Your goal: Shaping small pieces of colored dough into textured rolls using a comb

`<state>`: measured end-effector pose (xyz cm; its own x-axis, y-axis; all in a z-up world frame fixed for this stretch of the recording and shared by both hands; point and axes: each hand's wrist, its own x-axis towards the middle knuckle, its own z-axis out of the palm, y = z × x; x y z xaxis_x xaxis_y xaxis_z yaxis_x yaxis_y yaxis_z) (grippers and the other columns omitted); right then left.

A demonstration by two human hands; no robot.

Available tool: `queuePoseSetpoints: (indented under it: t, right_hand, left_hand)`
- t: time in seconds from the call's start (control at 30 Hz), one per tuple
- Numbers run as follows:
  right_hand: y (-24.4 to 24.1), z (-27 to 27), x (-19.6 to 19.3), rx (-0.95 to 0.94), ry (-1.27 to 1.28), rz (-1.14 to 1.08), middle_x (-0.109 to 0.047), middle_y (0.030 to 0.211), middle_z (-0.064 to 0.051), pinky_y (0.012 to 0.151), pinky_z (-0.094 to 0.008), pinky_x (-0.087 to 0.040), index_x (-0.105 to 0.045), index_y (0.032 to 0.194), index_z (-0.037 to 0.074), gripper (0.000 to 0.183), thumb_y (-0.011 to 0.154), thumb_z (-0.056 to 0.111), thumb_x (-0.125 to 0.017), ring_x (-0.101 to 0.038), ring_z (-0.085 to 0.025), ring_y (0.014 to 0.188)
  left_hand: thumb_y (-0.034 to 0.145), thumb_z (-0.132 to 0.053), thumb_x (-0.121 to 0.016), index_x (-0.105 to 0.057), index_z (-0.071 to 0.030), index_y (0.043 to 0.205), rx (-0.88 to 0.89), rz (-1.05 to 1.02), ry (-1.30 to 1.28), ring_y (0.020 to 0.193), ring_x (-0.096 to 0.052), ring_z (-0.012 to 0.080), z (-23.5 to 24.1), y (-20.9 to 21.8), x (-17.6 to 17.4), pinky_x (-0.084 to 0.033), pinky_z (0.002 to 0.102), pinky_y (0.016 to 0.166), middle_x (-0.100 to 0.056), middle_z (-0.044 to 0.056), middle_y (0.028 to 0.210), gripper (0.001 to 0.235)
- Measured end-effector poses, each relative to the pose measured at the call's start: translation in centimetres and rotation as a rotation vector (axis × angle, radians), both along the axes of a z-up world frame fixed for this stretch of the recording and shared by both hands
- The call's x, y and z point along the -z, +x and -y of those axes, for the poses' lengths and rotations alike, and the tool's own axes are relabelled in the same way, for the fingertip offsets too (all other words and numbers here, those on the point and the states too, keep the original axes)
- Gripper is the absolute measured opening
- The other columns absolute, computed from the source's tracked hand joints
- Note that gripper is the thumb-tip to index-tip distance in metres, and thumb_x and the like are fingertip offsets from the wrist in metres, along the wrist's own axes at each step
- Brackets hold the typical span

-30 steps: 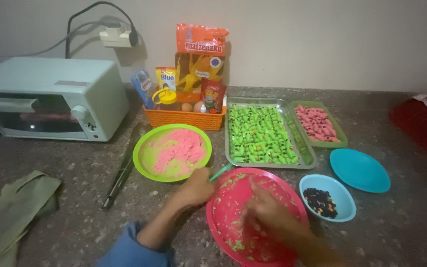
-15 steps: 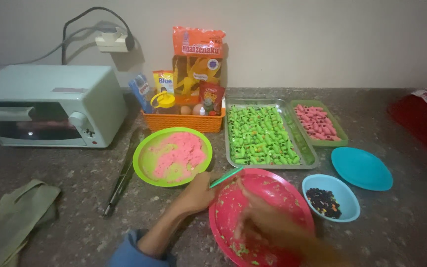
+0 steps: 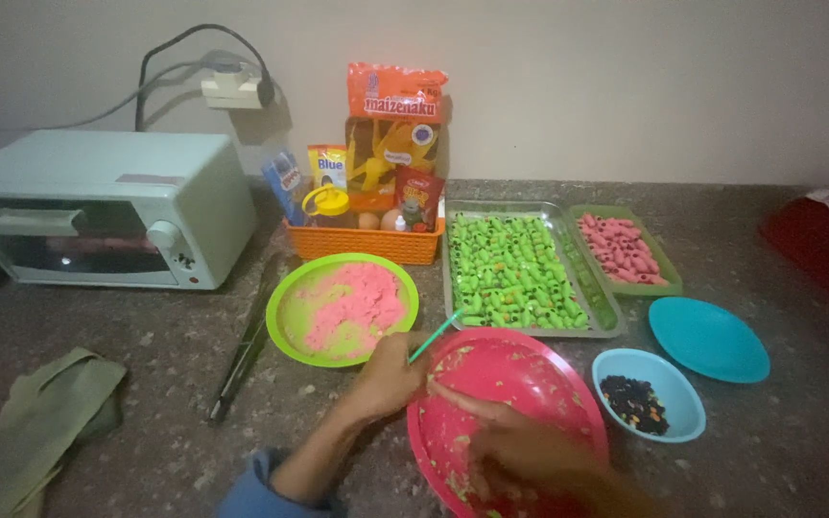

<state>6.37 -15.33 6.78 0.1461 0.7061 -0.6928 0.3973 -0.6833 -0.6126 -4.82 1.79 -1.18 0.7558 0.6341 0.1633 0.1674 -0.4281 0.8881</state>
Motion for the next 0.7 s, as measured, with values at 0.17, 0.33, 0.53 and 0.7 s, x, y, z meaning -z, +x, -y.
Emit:
queuePoseSetpoints:
  t: [0.17, 0.33, 0.53, 0.7]
  right_hand:
    - [1.6, 0.6, 1.4, 0.081, 0.133, -0.205, -0.064, 0.056, -0.013, 0.031, -0.024, -0.032, -0.030, 0.166, 0.045, 0.105, 0.075, -0.005, -0.042, -0.047, -0.014, 0.035]
    - [4.7, 1.4, 2.7, -0.550, 0.826, 0.505, -0.023, 0.171, -0.011, 0.089, -0.046, -0.053, -0.081, 0.074, 0.018, 0.027, 0.068, -0.008, -0.076, -0.037, -0.025, 0.153]
    - [1.7, 0.8, 0.9, 0.367, 0.283, -0.159, -0.070, 0.069, -0.023, 0.044, -0.030, -0.036, -0.025, 0.166, 0.047, 0.093, 0.086, 0.005, -0.048, -0.057, -0.026, 0.052]
    - [1.4, -0.2, 2.7, 0.296, 0.307, -0.218, -0.070, 0.065, -0.027, 0.035, -0.028, -0.038, -0.017, 0.166, 0.048, 0.097, 0.090, -0.005, -0.045, -0.062, -0.026, 0.045]
  left_hand:
    - [0.096, -0.029, -0.063, -0.077, -0.011, 0.100, 0.038, 0.003, 0.006, 0.089, -0.063, 0.0075, 1.3, -0.3, -1.9, -0.053, 0.035, 0.072, -0.080, -0.003, 0.100, 0.023]
    - [0.098, -0.028, -0.064, -0.077, -0.012, 0.097, -0.012, -0.072, -0.045, 0.086, -0.062, 0.0058, 1.9, -0.7, -3.3, -0.050, 0.032, 0.070, -0.079, -0.004, 0.099, 0.021]
    - [0.091, -0.041, -0.066, -0.078, -0.016, 0.120, 0.037, -0.006, -0.091, 0.100, -0.061, 0.0030, 3.3, -1.3, -5.3, -0.056, 0.028, 0.083, -0.078, -0.007, 0.114, 0.040]
    - [0.097, -0.028, -0.060, -0.076, -0.008, 0.111, 0.115, 0.100, 0.100, 0.101, -0.062, 0.0057, 2.0, -1.1, -3.6, -0.054, 0.032, 0.081, -0.078, -0.001, 0.118, 0.029]
